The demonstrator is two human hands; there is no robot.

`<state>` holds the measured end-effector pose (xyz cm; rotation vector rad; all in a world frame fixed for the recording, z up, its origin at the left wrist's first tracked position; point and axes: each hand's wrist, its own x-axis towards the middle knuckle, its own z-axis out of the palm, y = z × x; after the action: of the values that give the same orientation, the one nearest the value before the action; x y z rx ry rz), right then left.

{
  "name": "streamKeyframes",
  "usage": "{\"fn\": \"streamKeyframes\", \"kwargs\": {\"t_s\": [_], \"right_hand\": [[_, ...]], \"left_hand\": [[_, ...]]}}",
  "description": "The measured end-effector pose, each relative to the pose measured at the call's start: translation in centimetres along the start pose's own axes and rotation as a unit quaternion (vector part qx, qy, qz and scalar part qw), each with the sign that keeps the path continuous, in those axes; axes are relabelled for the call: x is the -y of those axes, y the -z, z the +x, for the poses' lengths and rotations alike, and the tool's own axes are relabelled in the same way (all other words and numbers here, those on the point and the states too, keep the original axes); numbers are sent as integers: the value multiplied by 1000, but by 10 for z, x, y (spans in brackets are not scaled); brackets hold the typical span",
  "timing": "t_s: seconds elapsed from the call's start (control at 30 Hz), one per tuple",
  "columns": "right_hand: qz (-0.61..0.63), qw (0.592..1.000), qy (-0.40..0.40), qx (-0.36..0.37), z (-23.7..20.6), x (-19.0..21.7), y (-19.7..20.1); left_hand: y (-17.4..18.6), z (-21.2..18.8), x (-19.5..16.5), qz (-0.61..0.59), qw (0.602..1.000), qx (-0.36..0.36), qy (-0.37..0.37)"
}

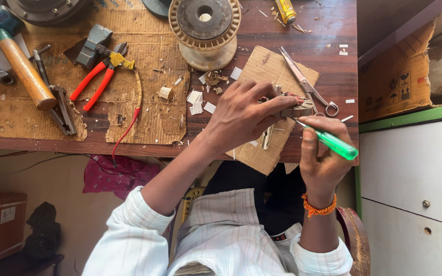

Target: The person works on a motor armature, using a screwdriver to adjust copper windings and scissors to cut small white insulating strips. They repeatedly insert the strips into slots on the armature and trim them to fit.

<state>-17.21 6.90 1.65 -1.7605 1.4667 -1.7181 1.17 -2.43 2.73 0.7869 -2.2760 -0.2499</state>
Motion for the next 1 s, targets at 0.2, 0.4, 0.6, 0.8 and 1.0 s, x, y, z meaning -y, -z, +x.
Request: {"fn": "streamKeyframes", "kwargs": {"t_s": [0.2, 0.4, 0.6, 0.8, 1.0], "right_hand": [[-5, 1000, 10, -20, -9, -7, -4], [159, 982, -34, -101, -9, -7, 7], [145, 985, -50, -72, -5, -14, 4], [103, 991, -56, -57, -4, -14, 8], [103, 992, -53, -46, -1, -10, 11]], "left_hand": [[-2, -6, 0, -24, 999, -19, 19], [7, -13, 7, -139, 988, -13, 73], [5, -14, 7, -106, 992, -46, 48], [-3, -10, 8, -67, 996, -13, 60], [-3, -8, 7, -59, 997, 2, 49]]}}
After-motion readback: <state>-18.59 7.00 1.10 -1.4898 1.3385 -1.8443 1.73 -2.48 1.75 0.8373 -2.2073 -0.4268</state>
